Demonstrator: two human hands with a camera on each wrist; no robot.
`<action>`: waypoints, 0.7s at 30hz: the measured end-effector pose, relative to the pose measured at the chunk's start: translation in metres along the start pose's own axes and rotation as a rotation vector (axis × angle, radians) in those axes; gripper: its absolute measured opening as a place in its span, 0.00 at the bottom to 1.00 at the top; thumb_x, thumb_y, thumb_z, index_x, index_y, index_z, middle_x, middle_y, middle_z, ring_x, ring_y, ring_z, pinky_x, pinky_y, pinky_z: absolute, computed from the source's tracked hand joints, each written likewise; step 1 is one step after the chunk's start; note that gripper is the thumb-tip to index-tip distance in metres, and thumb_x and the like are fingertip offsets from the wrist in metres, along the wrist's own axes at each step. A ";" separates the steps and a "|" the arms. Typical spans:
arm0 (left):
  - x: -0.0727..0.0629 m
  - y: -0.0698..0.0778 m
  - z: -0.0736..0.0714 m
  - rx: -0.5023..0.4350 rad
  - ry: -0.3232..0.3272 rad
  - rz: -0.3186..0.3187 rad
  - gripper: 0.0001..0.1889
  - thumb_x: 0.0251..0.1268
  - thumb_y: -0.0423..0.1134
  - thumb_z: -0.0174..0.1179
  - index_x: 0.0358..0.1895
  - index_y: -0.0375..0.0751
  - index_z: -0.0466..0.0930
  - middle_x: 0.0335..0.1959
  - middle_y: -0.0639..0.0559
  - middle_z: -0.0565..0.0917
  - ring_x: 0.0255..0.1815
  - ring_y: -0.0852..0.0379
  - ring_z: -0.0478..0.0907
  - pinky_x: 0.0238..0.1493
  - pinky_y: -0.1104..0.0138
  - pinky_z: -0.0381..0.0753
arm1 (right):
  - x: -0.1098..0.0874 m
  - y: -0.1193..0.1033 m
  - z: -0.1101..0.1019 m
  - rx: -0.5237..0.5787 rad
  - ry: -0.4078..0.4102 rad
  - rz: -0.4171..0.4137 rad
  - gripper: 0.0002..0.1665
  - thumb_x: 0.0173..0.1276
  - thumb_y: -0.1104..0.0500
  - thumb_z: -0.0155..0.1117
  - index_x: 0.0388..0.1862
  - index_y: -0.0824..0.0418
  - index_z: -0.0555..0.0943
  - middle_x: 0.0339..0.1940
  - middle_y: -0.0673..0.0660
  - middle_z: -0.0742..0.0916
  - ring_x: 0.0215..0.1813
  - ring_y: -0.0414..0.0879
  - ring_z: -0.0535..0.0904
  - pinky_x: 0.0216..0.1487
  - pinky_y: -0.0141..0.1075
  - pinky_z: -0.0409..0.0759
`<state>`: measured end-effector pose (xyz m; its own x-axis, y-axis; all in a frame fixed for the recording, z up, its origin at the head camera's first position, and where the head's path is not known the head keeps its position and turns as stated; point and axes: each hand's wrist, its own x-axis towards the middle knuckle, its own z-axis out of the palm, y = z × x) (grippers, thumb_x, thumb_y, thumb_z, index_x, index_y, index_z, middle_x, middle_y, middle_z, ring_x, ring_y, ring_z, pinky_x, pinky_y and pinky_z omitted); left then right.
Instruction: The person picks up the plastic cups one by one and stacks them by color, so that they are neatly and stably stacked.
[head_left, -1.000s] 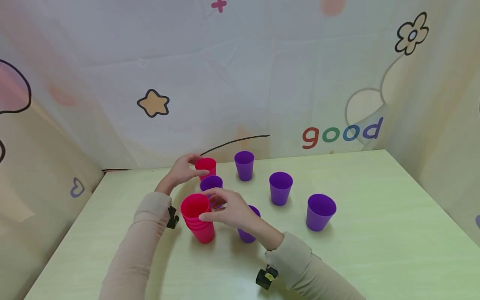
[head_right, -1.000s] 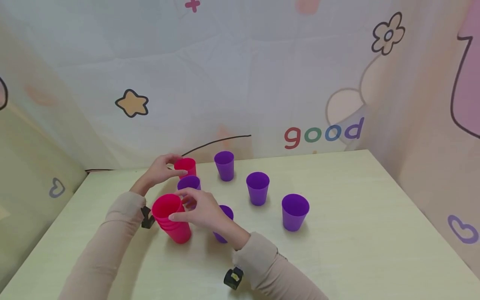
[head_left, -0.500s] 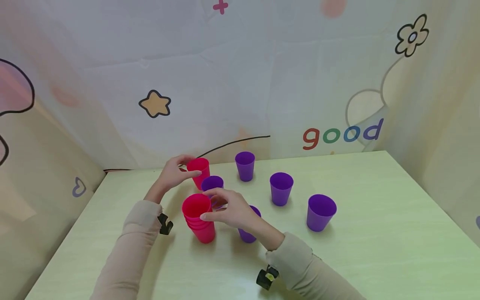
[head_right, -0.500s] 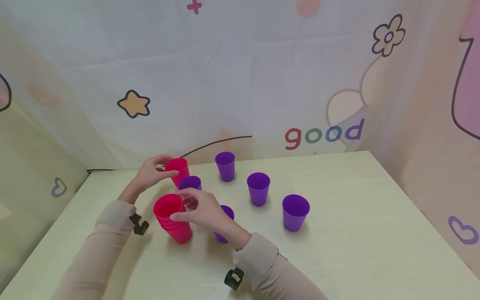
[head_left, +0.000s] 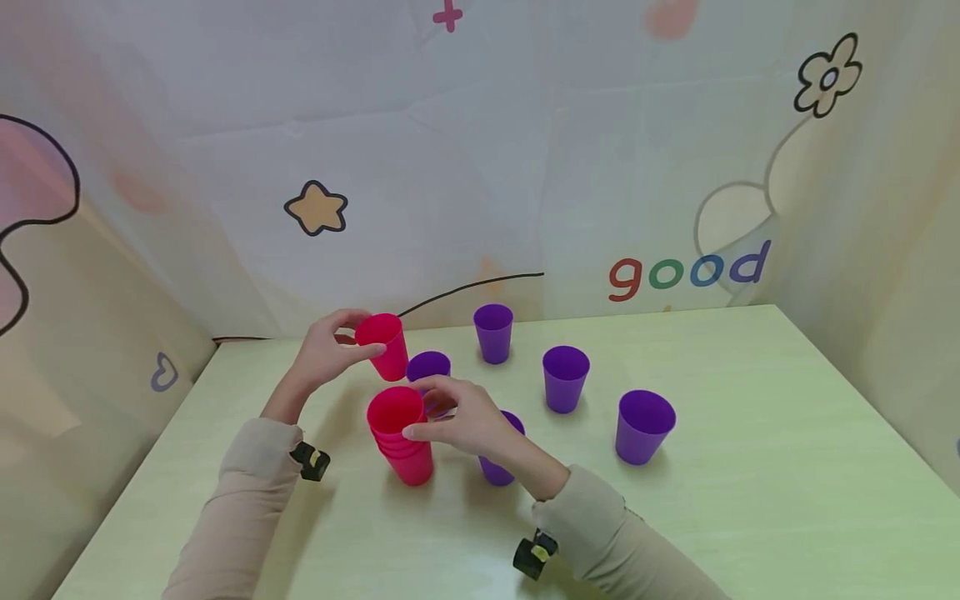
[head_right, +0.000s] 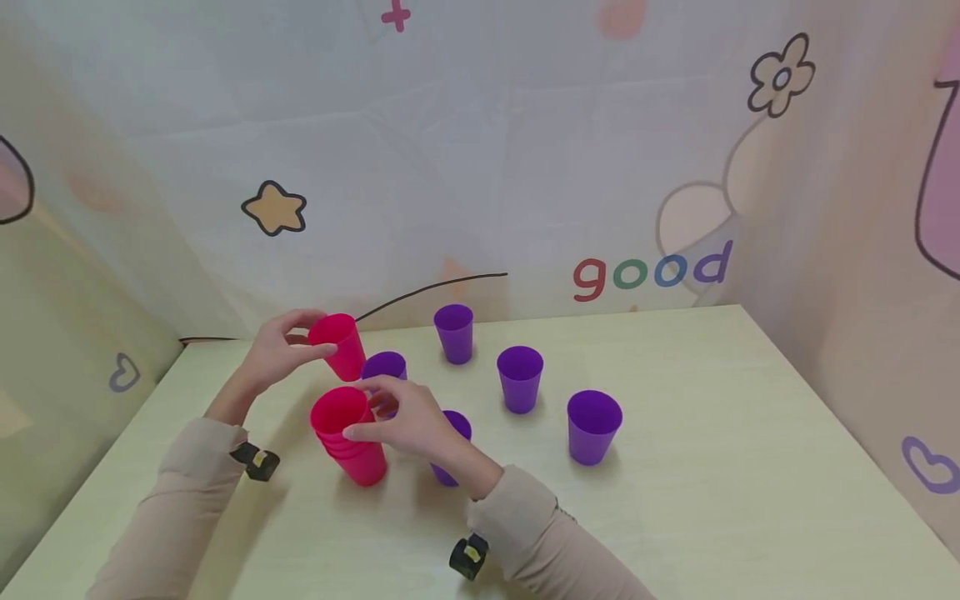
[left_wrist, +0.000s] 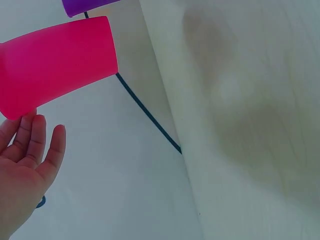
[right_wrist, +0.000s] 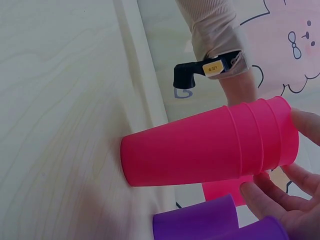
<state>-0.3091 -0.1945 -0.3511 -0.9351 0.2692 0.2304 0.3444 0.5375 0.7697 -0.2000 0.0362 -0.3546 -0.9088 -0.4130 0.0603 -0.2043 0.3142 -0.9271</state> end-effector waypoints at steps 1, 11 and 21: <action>-0.001 0.001 -0.001 0.000 0.004 0.000 0.30 0.50 0.45 0.67 0.56 0.37 0.70 0.50 0.43 0.75 0.50 0.46 0.70 0.47 0.56 0.74 | 0.000 0.001 0.000 0.001 0.001 0.001 0.31 0.52 0.53 0.71 0.56 0.53 0.74 0.41 0.49 0.81 0.45 0.46 0.77 0.42 0.35 0.77; -0.020 0.015 -0.015 0.031 0.021 0.024 0.30 0.50 0.43 0.67 0.57 0.37 0.69 0.50 0.43 0.74 0.50 0.46 0.69 0.47 0.56 0.72 | 0.001 0.004 0.001 -0.005 0.008 0.001 0.31 0.52 0.53 0.71 0.56 0.53 0.74 0.40 0.48 0.81 0.43 0.44 0.76 0.41 0.36 0.77; -0.033 0.040 -0.030 0.040 0.034 0.119 0.27 0.50 0.39 0.68 0.54 0.37 0.71 0.47 0.45 0.75 0.47 0.51 0.70 0.45 0.58 0.72 | 0.001 0.002 0.002 -0.009 0.008 -0.007 0.30 0.52 0.53 0.71 0.56 0.54 0.74 0.40 0.48 0.81 0.43 0.44 0.76 0.41 0.36 0.76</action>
<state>-0.2671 -0.2053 -0.3099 -0.8894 0.3066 0.3392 0.4557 0.5347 0.7116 -0.2011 0.0350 -0.3571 -0.9102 -0.4082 0.0695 -0.2135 0.3188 -0.9235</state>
